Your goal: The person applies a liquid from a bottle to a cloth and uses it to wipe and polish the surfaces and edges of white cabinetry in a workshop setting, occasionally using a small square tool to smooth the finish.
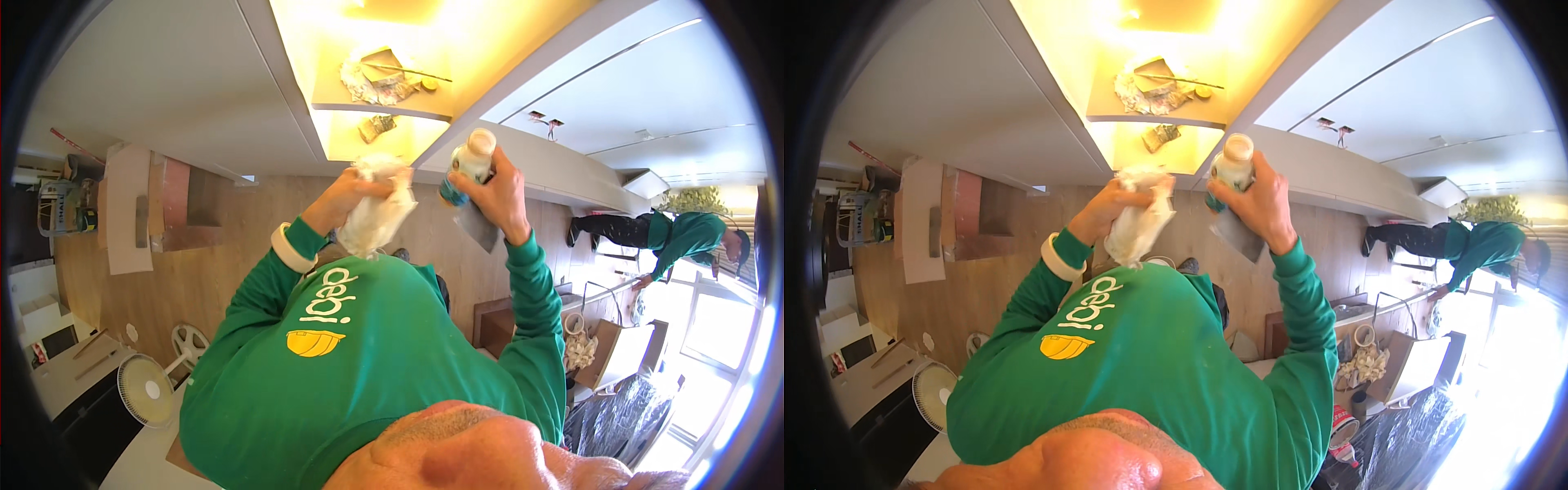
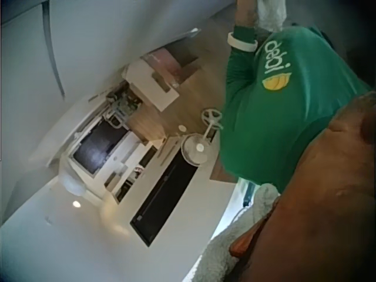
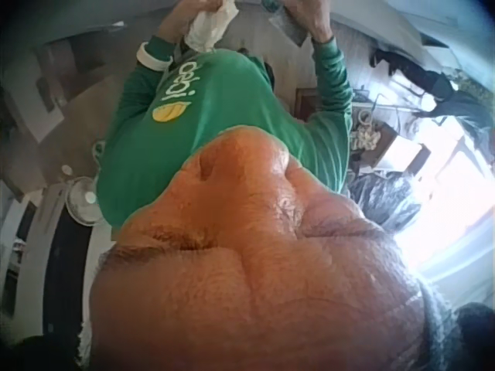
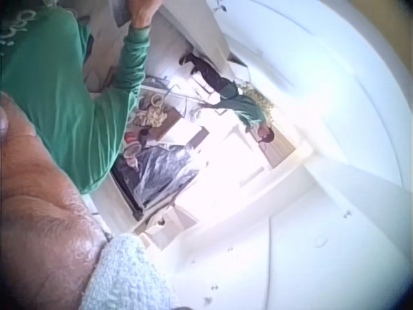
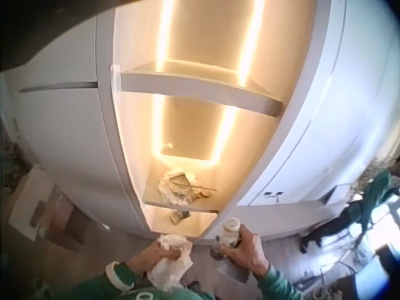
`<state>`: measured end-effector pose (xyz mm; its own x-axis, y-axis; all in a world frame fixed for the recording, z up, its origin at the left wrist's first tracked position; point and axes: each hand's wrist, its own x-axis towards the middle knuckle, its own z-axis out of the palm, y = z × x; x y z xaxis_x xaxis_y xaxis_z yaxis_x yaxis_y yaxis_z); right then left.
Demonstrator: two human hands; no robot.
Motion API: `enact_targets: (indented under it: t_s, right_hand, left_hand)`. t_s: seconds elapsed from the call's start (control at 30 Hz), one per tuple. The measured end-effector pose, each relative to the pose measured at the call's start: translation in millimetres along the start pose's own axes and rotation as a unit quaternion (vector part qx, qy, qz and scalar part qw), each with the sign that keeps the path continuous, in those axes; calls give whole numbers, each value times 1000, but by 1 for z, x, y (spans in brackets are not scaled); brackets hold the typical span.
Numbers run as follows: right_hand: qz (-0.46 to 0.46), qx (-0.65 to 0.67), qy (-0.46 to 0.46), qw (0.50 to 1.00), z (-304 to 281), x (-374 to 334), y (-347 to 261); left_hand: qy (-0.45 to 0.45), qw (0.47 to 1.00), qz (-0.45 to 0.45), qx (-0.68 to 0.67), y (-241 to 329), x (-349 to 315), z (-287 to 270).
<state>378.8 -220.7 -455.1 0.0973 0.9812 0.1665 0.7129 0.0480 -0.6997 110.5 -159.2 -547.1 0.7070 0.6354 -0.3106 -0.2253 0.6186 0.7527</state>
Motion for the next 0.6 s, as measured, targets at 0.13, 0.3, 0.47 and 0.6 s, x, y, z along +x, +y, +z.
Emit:
enact_targets:
  t_s: [0.13,0.3,0.47,0.6]
  right_hand:
    - [-10,70,109,992,32,92,-35]
    - [81,-53,82,992,50,232,-26]
    - [182,-112,166,963,81,323,45]
    - [221,-138,173,950,95,344,63]
  left_hand:
    - [91,992,67,56,-10,-44,-54]
    - [210,975,67,-23,-14,-90,-86]
    - [263,955,100,-88,-20,-119,-111]
    - [288,944,116,-110,-24,-136,-133]
